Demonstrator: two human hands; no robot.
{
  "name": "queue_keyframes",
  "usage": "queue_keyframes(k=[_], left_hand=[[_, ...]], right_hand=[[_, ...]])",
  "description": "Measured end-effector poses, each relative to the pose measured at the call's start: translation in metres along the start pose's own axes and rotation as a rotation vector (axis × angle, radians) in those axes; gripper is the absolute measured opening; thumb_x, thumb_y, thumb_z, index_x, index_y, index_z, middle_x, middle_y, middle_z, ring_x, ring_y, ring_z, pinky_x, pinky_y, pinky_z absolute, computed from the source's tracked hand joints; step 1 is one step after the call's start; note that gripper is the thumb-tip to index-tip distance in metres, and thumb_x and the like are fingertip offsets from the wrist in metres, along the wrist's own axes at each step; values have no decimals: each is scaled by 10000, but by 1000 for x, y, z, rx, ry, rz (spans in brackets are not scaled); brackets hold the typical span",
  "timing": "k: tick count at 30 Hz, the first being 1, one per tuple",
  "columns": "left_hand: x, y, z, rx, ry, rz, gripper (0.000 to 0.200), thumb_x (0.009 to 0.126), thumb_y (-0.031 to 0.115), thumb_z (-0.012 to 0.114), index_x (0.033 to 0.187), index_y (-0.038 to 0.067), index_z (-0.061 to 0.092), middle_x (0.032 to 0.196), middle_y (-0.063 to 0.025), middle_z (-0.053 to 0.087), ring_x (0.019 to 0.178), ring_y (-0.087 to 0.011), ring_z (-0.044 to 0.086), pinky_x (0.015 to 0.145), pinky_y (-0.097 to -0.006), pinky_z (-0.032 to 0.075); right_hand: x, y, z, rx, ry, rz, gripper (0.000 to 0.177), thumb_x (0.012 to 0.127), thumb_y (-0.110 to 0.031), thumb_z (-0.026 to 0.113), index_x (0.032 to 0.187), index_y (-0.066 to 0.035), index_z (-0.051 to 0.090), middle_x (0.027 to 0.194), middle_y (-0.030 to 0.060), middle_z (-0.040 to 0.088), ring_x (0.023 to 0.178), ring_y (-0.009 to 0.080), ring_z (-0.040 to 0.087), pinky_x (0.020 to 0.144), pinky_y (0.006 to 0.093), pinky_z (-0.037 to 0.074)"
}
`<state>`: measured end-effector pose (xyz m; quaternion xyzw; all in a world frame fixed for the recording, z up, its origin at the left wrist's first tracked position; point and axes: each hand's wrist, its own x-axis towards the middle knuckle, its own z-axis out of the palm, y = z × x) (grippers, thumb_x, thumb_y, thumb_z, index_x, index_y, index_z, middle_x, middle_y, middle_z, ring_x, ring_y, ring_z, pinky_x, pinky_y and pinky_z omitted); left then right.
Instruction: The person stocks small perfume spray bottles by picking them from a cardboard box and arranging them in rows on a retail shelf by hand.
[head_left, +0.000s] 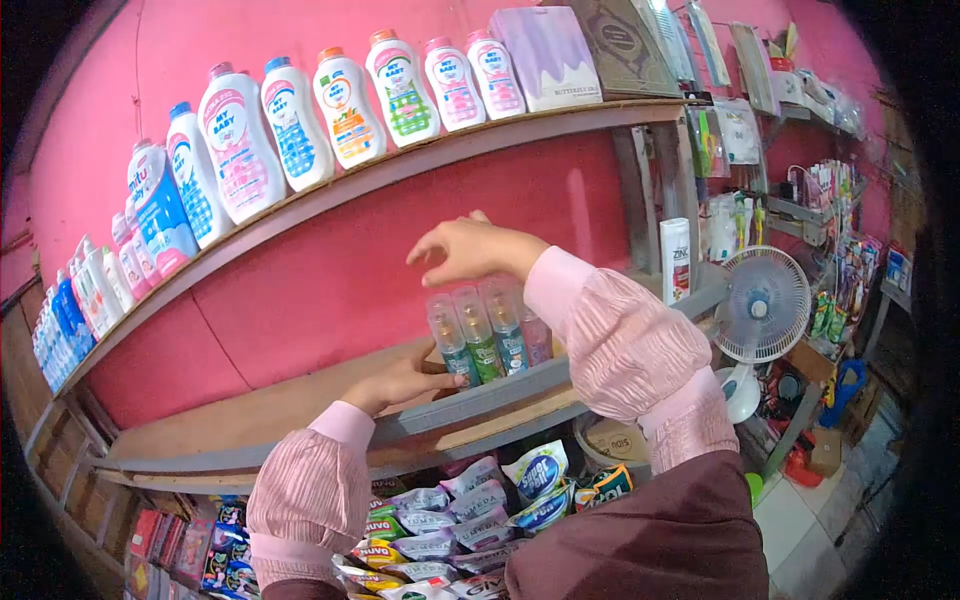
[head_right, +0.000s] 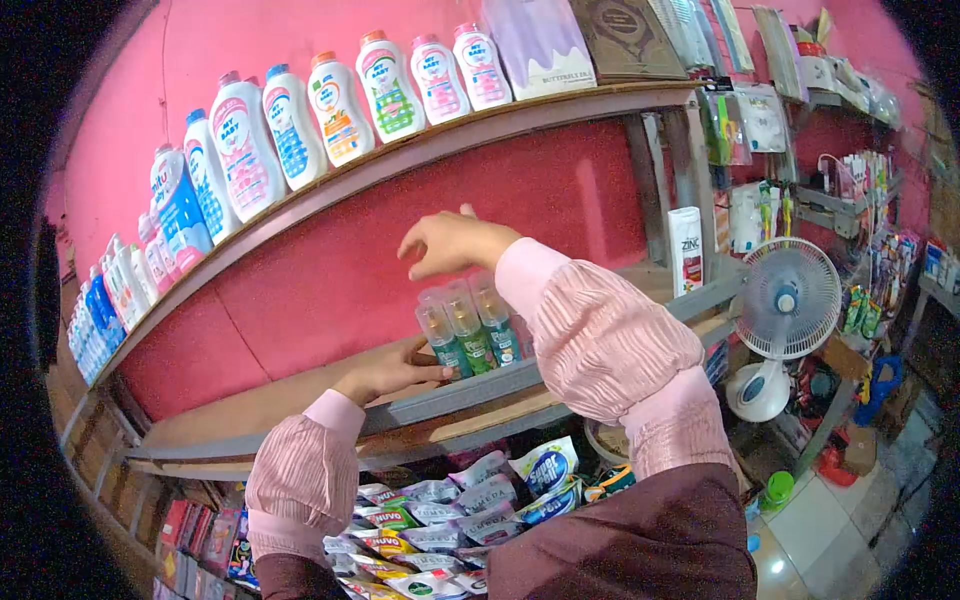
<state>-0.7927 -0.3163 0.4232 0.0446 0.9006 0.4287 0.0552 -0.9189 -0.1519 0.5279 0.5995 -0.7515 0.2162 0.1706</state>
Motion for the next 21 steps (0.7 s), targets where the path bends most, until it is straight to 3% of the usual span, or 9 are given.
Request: queue_keyframes(k=[2, 4, 7, 10, 11, 13, 14, 18, 21], left_hand=[[-6, -1, -4, 89, 95, 16, 843, 821, 310, 690, 1437, 59, 171, 1254, -230, 510, 1161, -276, 502, 979, -366, 391], [-26, 9, -3, 258, 308, 39, 947, 805, 349, 695, 1460, 61, 75, 1265, -262, 500, 1165, -313, 513, 1010, -370, 354], [-75, 40, 11, 194, 525, 455, 927, 818, 345, 672, 1463, 56, 73, 1292, -264, 479, 1181, -317, 503, 1003, -378, 363], [-126, 26, 54, 213, 796, 777, 675, 835, 243, 628, 1392, 11, 324, 1185, -215, 565, 1099, -293, 562, 948, -393, 425], [-138, 3, 82, -244, 592, 795, 536, 819, 226, 637, 1266, -23, 477, 1045, -162, 629, 936, -250, 625, 843, -374, 479], [-146, -32, 113, 51, 417, 935, 238, 789, 185, 661, 943, 4, 662, 786, -80, 666, 721, -211, 623, 683, -316, 476], [-152, -41, 138, 9, 347, 867, 199, 771, 150, 671, 933, 35, 678, 746, -64, 656, 721, -216, 625, 689, -315, 472], [-177, -128, 235, -327, 166, 308, 147, 879, 89, 591, 989, 9, 650, 797, -45, 669, 717, -101, 604, 693, -253, 472], [-210, -174, 273, -477, -15, 329, 171, 868, 86, 600, 1016, 13, 646, 794, -40, 663, 725, -100, 600, 702, -254, 470]], right_hand=[[-15, 0, -16, 67, 100, -11, 477, 696, -396, 693, 1132, -211, 636, 1105, 39, 649, 1069, 238, 578, 1040, 562, 202], [-50, -7, -25, -25, 341, -101, 403, 755, -369, 670, 1114, -188, 645, 1093, 60, 648, 1022, 224, 588, 1007, 490, 267], [-124, -27, -34, 59, 540, -164, 342, 799, -270, 660, 1107, -123, 641, 1119, 76, 636, 1027, 217, 581, 1007, 432, 326], [-221, -52, -13, 572, 529, 117, 328, 827, -251, 629, 1086, -50, 634, 1087, 82, 650, 1053, 193, 580, 932, 354, 415], [-257, -55, 5, 702, 536, 258, 306, 831, -211, 623, 1077, -30, 635, 1062, 87, 657, 1030, 184, 589, 904, 328, 435], [-330, -49, 65, 805, 655, 324, 234, 844, -128, 596, 1032, 7, 633, 1017, 87, 662, 956, 169, 610, 867, 305, 452], [-368, -62, 102, 901, 790, 624, 205, 862, -139, 588, 1017, -11, 632, 992, 85, 661, 916, 176, 618, 837, 317, 473], [-486, -153, 193, 1064, 1276, 1137, 187, 894, -200, 573, 964, -33, 619, 840, 55, 627, 796, 142, 601, 745, 279, 480], [-514, -240, 179, 834, 1265, 1192, 190, 903, -175, 566, 1012, -26, 612, 884, 75, 650, 818, 164, 621, 769, 289, 490]])
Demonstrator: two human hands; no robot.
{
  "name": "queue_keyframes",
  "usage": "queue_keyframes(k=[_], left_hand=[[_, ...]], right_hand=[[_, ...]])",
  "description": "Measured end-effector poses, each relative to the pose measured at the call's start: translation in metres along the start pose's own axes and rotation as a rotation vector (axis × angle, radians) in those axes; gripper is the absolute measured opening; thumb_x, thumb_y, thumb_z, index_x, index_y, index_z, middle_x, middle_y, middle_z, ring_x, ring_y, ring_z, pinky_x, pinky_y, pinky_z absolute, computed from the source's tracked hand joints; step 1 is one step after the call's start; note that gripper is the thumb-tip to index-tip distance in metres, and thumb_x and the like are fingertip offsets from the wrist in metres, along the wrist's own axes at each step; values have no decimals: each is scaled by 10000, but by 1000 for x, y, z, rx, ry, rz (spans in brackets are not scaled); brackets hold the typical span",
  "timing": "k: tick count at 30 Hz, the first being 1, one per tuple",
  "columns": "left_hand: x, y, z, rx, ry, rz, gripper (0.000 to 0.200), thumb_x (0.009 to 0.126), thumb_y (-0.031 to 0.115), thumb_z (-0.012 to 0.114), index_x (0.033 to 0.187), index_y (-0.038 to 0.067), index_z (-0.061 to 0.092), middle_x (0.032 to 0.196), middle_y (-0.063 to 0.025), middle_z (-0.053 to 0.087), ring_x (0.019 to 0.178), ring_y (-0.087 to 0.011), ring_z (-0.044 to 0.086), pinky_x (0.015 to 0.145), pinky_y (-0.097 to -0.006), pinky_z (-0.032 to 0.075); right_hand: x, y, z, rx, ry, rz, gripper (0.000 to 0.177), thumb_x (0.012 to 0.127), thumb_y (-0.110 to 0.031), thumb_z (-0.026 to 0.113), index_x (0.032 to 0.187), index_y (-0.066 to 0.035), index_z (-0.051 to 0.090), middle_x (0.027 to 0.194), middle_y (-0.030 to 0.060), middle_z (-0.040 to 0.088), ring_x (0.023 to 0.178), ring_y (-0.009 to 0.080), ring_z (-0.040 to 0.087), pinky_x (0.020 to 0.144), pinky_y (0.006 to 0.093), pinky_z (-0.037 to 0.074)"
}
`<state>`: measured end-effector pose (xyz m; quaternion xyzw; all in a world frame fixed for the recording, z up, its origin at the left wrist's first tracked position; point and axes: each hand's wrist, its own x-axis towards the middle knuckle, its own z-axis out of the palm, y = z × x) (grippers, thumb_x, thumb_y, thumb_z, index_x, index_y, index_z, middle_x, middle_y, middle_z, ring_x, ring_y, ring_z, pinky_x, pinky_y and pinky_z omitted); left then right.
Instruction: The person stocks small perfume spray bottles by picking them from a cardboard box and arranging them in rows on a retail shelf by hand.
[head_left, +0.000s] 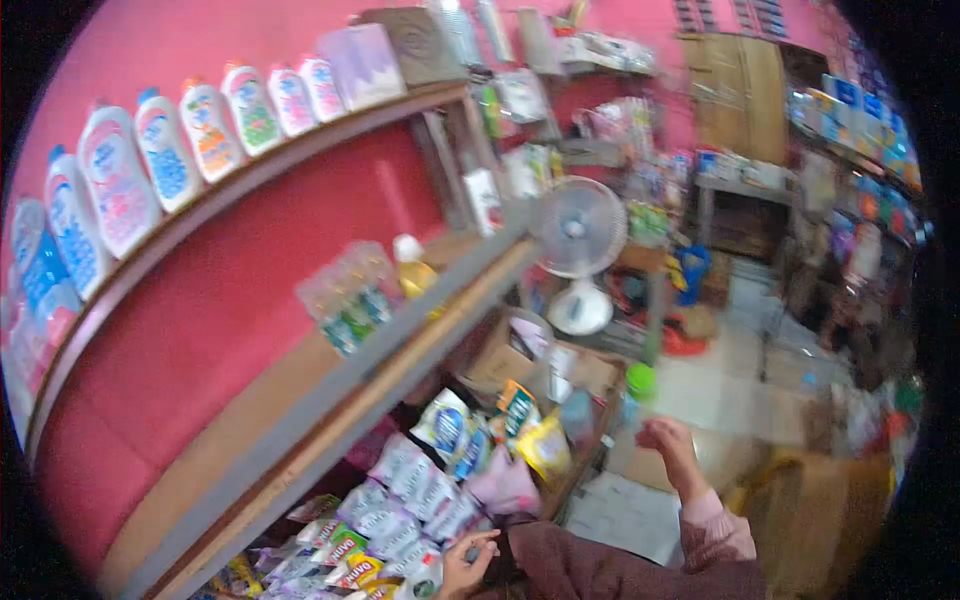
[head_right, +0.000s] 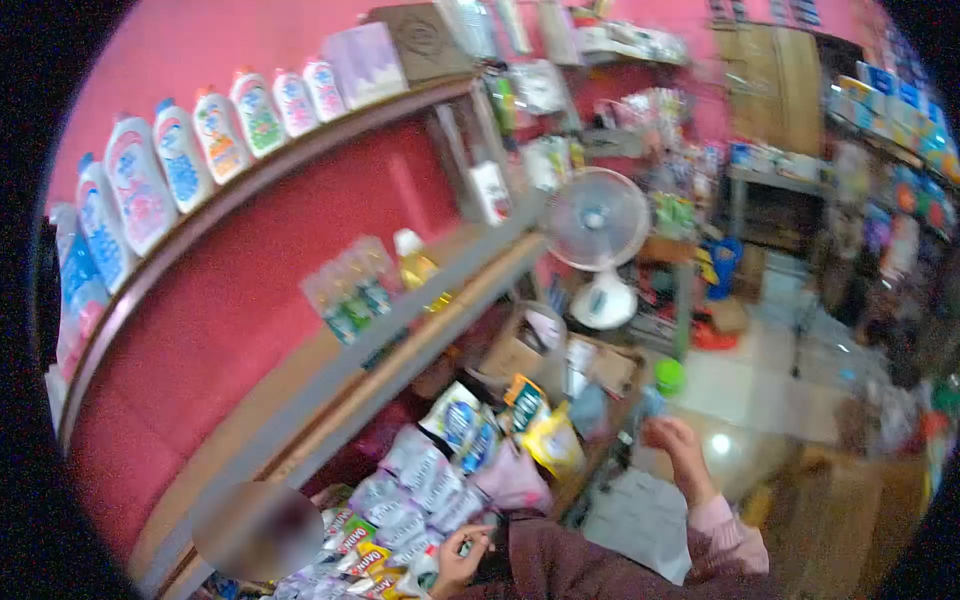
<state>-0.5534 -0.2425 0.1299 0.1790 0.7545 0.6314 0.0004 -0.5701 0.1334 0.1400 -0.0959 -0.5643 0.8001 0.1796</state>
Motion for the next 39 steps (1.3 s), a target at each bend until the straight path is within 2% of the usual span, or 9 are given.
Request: queue_keyframes(k=[3, 7, 12, 19, 25, 31, 35, 37, 39], left_hand=[[-47, 4, 5, -106, -238, -233, 183, 857, 81, 613, 1030, 39, 656, 848, -35, 655, 748, -89, 592, 737, -236, 466], [-83, -2, 23, 40, -417, 79, 197, 870, 118, 594, 1043, 40, 649, 805, -40, 646, 732, -97, 592, 699, -253, 471], [-145, 20, 73, -146, -690, 75, 175, 875, 111, 572, 1008, 25, 647, 759, -65, 647, 729, -141, 610, 696, -281, 471], [-209, 47, 120, -139, -1015, 131, 151, 870, 82, 565, 984, 6, 629, 760, -64, 631, 741, -136, 603, 728, -276, 465], [-273, 75, 189, -132, -1336, 148, 151, 856, 81, 586, 986, 17, 628, 784, -63, 641, 762, -141, 605, 735, -270, 463], [-366, 122, 264, -220, -1585, 201, 155, 852, 50, 576, 993, 12, 627, 795, -65, 641, 749, -141, 606, 719, -260, 464], [-421, 149, 298, -139, -1760, 266, 151, 875, 57, 546, 1004, 1, 598, 806, -68, 610, 746, -139, 577, 728, -278, 450], [-441, 157, 311, -125, -1773, 267, 149, 876, 61, 551, 1005, 2, 599, 803, -68, 611, 749, -140, 577, 725, -281, 451], [-457, 166, 321, -106, -1762, 234, 150, 877, 63, 556, 1007, 2, 599, 799, -69, 611, 751, -142, 578, 726, -281, 450]], right_hand=[[-71, -28, -6, -44, 103, -132, 194, 910, -174, 560, 1021, -26, 618, 893, 88, 664, 838, 174, 630, 785, 287, 492], [-188, -31, 14, -82, 96, -249, 178, 890, -165, 584, 941, 3, 614, 869, 89, 648, 823, 177, 617, 777, 293, 484], [-332, -11, -17, -128, 80, -34, 194, 903, -121, 578, 1044, 8, 609, 901, 80, 656, 873, 141, 615, 807, 286, 483], [-478, -9, -61, 14, 621, -115, 208, 912, -156, 567, 1046, -5, 615, 900, 85, 661, 836, 147, 621, 768, 278, 494], [-555, 36, -59, 180, 536, -42, 197, 911, -150, 575, 1051, -16, 612, 929, 58, 648, 858, 119, 606, 789, 258, 487], [-655, 43, -98, 181, 656, -132, 216, 909, -151, 583, 1071, -9, 604, 930, 13, 628, 863, 93, 574, 786, 246, 473], [-734, 35, -154, -8, 833, -97, 208, 896, -171, 594, 1041, -25, 623, 950, 30, 628, 878, 90, 570, 791, 251, 470], [-775, 39, -194, -367, 906, -33, 242, 879, -203, 613, 1052, -33, 627, 953, 33, 643, 872, 95, 573, 791, 265, 472], [-817, 56, -237, -509, 1038, 151, 284, 819, -239, 637, 1063, -92, 643, 994, 105, 665, 891, 197, 636, 782, 314, 489]])
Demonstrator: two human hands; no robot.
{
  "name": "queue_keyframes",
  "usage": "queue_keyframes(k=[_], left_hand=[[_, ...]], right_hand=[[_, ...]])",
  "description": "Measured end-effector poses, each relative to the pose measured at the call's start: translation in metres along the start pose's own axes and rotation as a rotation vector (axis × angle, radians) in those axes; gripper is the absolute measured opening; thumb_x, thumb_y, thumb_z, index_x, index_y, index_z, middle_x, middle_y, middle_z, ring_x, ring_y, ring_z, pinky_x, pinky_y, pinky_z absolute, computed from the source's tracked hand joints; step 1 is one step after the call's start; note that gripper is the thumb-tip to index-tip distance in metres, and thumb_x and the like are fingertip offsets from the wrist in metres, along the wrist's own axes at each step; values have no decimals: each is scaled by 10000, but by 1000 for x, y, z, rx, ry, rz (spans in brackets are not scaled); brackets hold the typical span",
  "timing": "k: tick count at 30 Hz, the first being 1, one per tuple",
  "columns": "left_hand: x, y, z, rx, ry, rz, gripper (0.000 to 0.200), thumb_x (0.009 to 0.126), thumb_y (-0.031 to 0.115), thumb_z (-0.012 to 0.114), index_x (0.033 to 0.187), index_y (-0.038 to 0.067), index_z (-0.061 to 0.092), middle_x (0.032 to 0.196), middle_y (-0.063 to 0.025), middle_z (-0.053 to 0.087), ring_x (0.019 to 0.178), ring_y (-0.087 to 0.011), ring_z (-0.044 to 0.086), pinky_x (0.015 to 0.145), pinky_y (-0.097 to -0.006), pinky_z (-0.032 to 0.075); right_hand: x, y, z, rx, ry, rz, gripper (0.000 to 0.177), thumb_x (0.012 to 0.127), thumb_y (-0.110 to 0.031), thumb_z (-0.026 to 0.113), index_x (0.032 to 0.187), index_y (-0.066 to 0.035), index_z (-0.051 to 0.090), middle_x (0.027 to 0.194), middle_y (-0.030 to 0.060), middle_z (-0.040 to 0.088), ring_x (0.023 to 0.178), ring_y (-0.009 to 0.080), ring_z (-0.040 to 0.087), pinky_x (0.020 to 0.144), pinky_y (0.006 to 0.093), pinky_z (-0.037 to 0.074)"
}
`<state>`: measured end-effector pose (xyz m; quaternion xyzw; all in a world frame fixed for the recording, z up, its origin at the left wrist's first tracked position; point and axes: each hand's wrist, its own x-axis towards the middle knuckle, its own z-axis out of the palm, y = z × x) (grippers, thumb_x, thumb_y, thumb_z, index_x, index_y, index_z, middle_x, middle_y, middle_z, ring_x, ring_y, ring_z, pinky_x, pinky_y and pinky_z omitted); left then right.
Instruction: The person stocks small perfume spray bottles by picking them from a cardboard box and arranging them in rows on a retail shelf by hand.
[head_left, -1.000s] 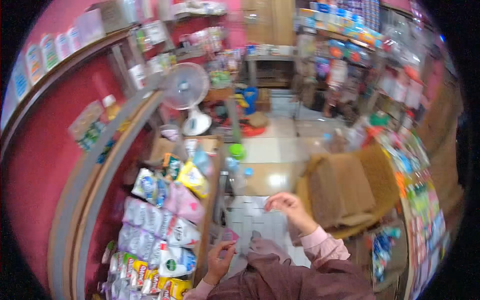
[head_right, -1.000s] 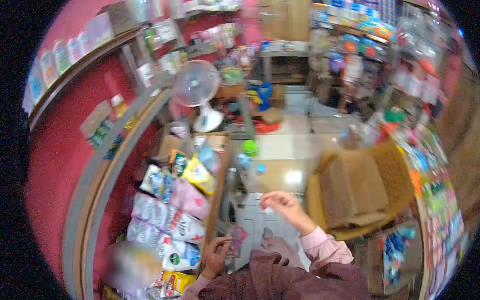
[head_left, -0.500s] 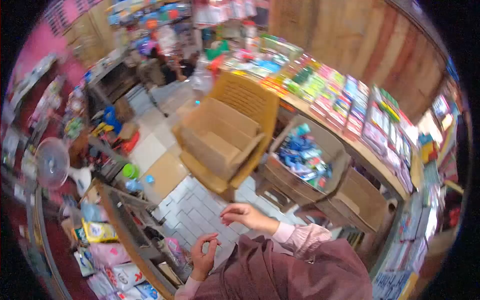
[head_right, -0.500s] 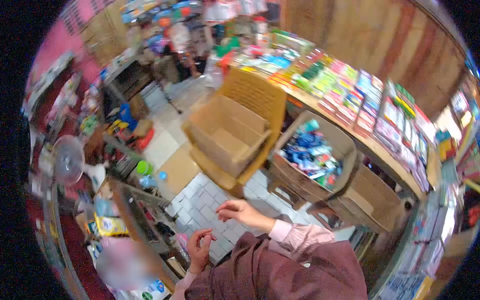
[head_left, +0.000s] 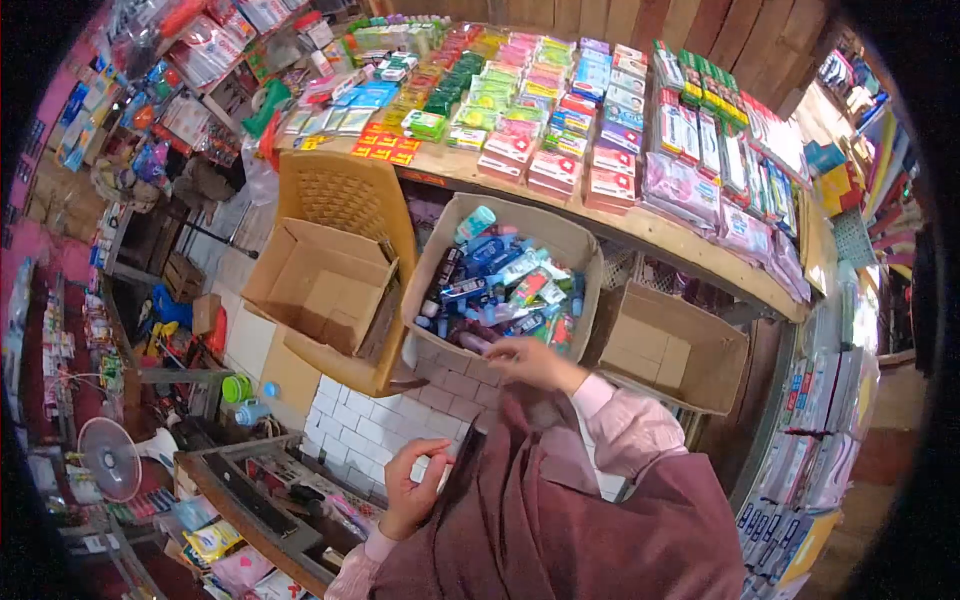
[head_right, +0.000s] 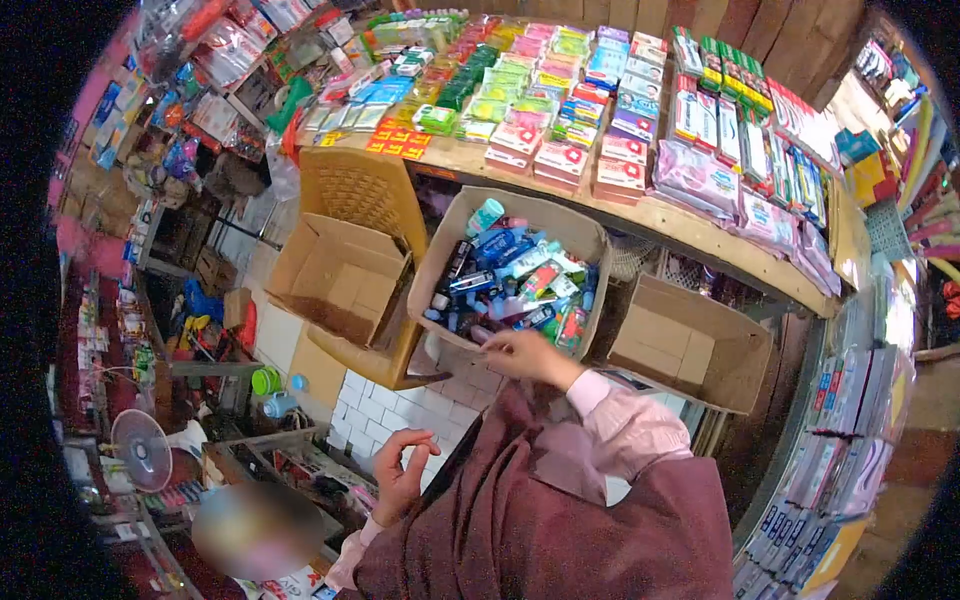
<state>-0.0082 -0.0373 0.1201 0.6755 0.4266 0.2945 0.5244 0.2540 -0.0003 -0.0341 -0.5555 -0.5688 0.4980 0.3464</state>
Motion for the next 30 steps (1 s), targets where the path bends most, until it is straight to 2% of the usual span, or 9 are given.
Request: queue_keyframes(k=[4, 6, 10, 14, 20, 23, 26, 27, 30], left_hand=[[18, 3, 18, -29, 40, -86, 156, 879, 66, 560, 1016, 1, 597, 797, -71, 612, 757, -145, 579, 735, -281, 445], [24, 2, 23, -20, 34, -106, 161, 881, 70, 560, 1020, -2, 597, 803, -73, 613, 761, -144, 578, 742, -279, 442], [34, 2, 28, 3, 57, -121, 175, 865, 54, 572, 1027, -2, 608, 797, -71, 621, 756, -144, 590, 719, -268, 454], [41, 1, 31, -1, 108, -167, 175, 855, 52, 581, 1017, -3, 618, 787, -68, 625, 748, -143, 595, 702, -263, 461], [48, -2, 33, 18, 92, -217, 174, 856, 69, 583, 1011, 0, 622, 786, -74, 628, 736, -149, 592, 702, -263, 457], [48, -8, 33, -4, 129, -220, 172, 855, 69, 583, 1009, 5, 624, 785, -75, 629, 740, -153, 592, 707, -265, 454], [51, -8, 32, -2, 123, -250, 168, 857, 68, 581, 1008, 8, 626, 787, -74, 630, 747, -153, 592, 712, -266, 450], [53, -7, 33, -10, 122, -244, 166, 859, 69, 581, 1006, 8, 626, 790, -73, 631, 747, -153, 591, 714, -266, 449], [56, -7, 35, -25, 113, -235, 166, 859, 69, 581, 1005, 5, 625, 793, -71, 632, 744, -151, 589, 712, -264, 448]], right_hand=[[31, 58, -79, -430, 150, 143, 323, 782, -216, 654, 1091, -125, 645, 1024, 123, 652, 905, 283, 631, 806, 363, 489], [47, 80, -97, -643, -3, 220, 354, 757, -217, 649, 1106, -164, 643, 1052, 127, 643, 927, 308, 620, 827, 404, 480], [71, 106, -90, -947, -241, 341, 370, 735, -208, 630, 1104, -234, 650, 1006, 114, 653, 970, 293, 611, 820, 416, 490], [85, 168, -61, -1159, -177, 217, 361, 659, -258, 696, 1009, -176, 670, 948, 112, 651, 933, 293, 615, 796, 425, 494], [83, 138, -79, -1001, -442, 184, 418, 594, -228, 760, 984, -112, 662, 955, 115, 647, 935, 311, 606, 778, 429, 489], [81, 144, -82, -792, -333, 131, 436, 636, -197, 768, 1046, -106, 651, 969, 109, 649, 932, 275, 610, 764, 377, 492], [87, 107, -92, -203, -171, 173, 446, 685, -159, 768, 1105, -93, 633, 998, 78, 656, 910, 201, 615, 755, 320, 489], [93, 109, -91, 91, -119, 306, 399, 740, -137, 743, 1116, -72, 626, 1022, 54, 659, 874, 147, 613, 749, 287, 484], [101, 106, -111, 476, 96, 355, 371, 759, -138, 731, 1103, -49, 624, 1016, 37, 658, 884, 140, 613, 765, 292, 481]])
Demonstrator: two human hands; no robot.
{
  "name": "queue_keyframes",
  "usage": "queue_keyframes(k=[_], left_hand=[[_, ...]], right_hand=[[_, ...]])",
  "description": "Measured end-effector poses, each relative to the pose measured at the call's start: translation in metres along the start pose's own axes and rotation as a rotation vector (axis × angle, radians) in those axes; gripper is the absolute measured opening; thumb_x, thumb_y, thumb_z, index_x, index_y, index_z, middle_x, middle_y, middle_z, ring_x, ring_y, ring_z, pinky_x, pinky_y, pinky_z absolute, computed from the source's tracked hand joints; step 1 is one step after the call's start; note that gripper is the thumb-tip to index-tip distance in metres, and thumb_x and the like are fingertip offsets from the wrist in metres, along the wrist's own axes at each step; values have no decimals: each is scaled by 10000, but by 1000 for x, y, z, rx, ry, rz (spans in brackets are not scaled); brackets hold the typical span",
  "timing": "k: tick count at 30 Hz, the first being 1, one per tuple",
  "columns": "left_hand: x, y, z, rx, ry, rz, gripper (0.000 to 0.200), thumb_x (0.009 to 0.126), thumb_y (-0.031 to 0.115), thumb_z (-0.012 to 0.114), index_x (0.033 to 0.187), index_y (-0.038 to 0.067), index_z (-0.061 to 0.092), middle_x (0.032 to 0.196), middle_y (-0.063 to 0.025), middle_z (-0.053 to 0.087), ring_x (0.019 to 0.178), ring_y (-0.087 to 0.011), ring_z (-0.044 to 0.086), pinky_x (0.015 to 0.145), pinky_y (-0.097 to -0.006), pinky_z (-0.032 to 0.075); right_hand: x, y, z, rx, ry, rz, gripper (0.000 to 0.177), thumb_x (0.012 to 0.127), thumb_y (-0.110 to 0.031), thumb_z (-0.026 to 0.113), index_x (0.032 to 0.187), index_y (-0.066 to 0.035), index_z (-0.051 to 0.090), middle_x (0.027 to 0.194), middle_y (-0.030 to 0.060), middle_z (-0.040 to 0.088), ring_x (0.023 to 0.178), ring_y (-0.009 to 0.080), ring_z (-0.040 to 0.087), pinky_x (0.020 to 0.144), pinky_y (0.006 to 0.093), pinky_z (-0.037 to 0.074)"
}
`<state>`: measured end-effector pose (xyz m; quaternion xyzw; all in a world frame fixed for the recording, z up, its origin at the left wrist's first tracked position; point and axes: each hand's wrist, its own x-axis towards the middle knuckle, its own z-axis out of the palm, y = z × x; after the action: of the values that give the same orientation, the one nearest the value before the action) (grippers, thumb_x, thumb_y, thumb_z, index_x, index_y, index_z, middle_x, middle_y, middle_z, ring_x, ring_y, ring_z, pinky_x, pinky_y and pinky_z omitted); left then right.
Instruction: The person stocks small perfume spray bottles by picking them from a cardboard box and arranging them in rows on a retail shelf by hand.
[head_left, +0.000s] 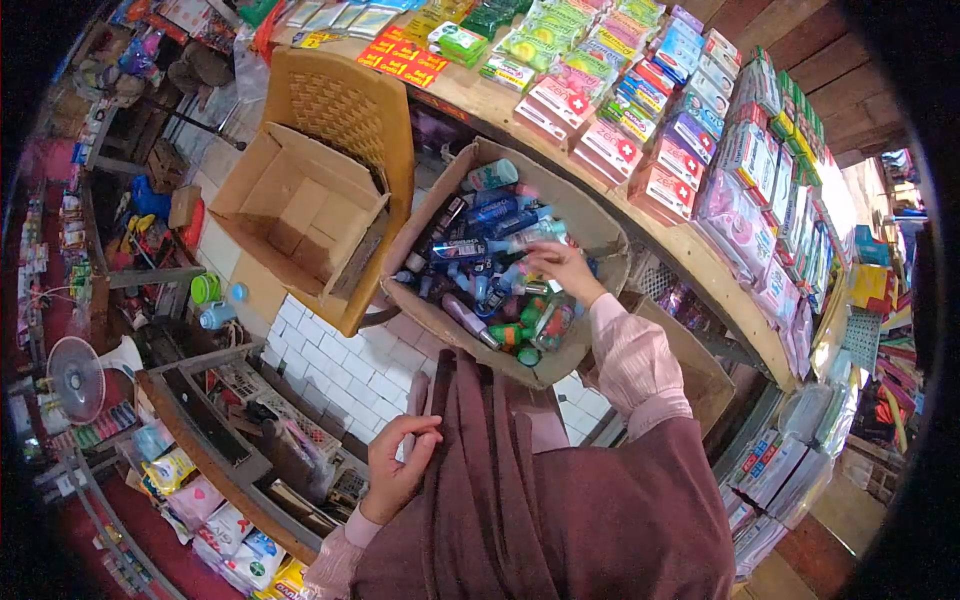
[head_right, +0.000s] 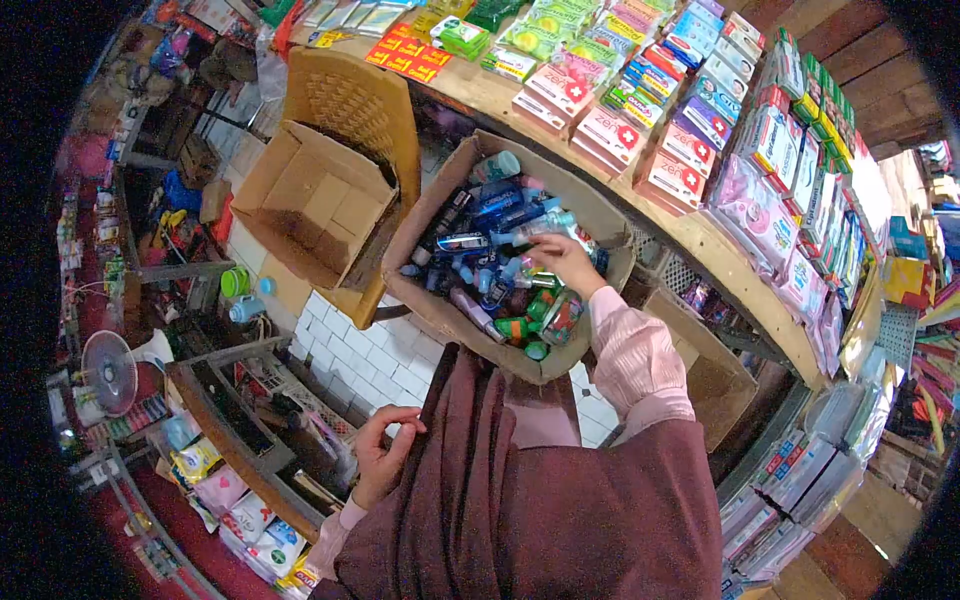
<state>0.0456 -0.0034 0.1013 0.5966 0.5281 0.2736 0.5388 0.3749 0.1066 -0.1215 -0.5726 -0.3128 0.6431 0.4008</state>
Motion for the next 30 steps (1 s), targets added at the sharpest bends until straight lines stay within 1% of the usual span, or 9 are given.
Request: queue_keyframes(k=[1, 5, 8, 11, 14, 17, 20, 25, 30], left_hand=[[1, 0, 0, 4, -5, 0, 167, 859, 70, 582, 1005, 4, 625, 794, -71, 632, 744, -149, 589, 711, -263, 448], [2, 1, 1, -2, -10, 10, 172, 858, 75, 585, 1008, 0, 624, 794, -68, 631, 744, -145, 590, 707, -261, 449], [3, 0, 1, 11, -4, 17, 176, 856, 76, 585, 1010, -2, 623, 793, -67, 628, 743, -143, 592, 705, -261, 452], [4, 1, 2, -9, 2, 16, 175, 854, 73, 583, 1008, -2, 622, 794, -69, 625, 742, -143, 594, 703, -263, 454], [5, 1, 4, -18, 9, 1, 173, 854, 71, 583, 1005, -1, 623, 794, -74, 623, 743, -145, 596, 702, -264, 456], [6, 3, 4, -6, 14, -8, 173, 853, 70, 583, 1005, -1, 623, 791, -76, 624, 743, -146, 597, 699, -264, 457], [8, 5, 4, 4, 13, -9, 172, 853, 70, 584, 1005, 0, 623, 790, -75, 627, 743, -143, 597, 699, -263, 457], [10, 3, 6, 21, 3, -4, 172, 852, 66, 588, 1006, 0, 625, 793, -68, 631, 738, -139, 596, 701, -262, 459], [8, 3, 4, 35, 18, -22, 174, 852, 61, 586, 1010, 2, 626, 798, -68, 633, 732, -142, 599, 698, -265, 463]], right_hand=[[14, 29, -18, -154, -23, -207, 318, 750, -139, 720, 1061, -127, 655, 967, 109, 668, 826, 185, 639, 746, 303, 499], [-11, 28, -44, -1119, -303, -127, 307, 679, -212, 729, 975, -163, 664, 972, 138, 658, 892, 350, 616, 807, 401, 474], [-28, 26, -25, -1361, -296, -67, 301, 662, -198, 728, 954, -161, 661, 954, 109, 666, 913, 324, 622, 789, 408, 470], [-28, 35, -4, -1680, -535, 117, 317, 734, -355, 664, 1016, -211, 660, 875, 88, 655, 903, 285, 628, 774, 488, 433], [-27, 89, 5, -1850, -569, 8, 315, 761, -409, 618, 992, -201, 668, 877, 80, 665, 866, 276, 637, 767, 520, 402], [-43, 48, 29, -1481, -717, 81, 277, 764, -353, 635, 950, -151, 675, 876, 85, 668, 845, 279, 637, 756, 470, 433], [-27, 52, 26, -985, -539, -80, 248, 762, -304, 655, 903, -100, 671, 890, 97, 666, 828, 274, 633, 734, 402, 468], [11, 8, 19, -794, 136, -271, 216, 778, -239, 638, 938, -98, 674, 909, 135, 663, 808, 304, 629, 727, 392, 486], [68, 15, 46, -565, 132, -392, 341, 779, -280, 652, 1077, -115, 630, 1032, 110, 629, 924, 286, 588, 816, 397, 465]])
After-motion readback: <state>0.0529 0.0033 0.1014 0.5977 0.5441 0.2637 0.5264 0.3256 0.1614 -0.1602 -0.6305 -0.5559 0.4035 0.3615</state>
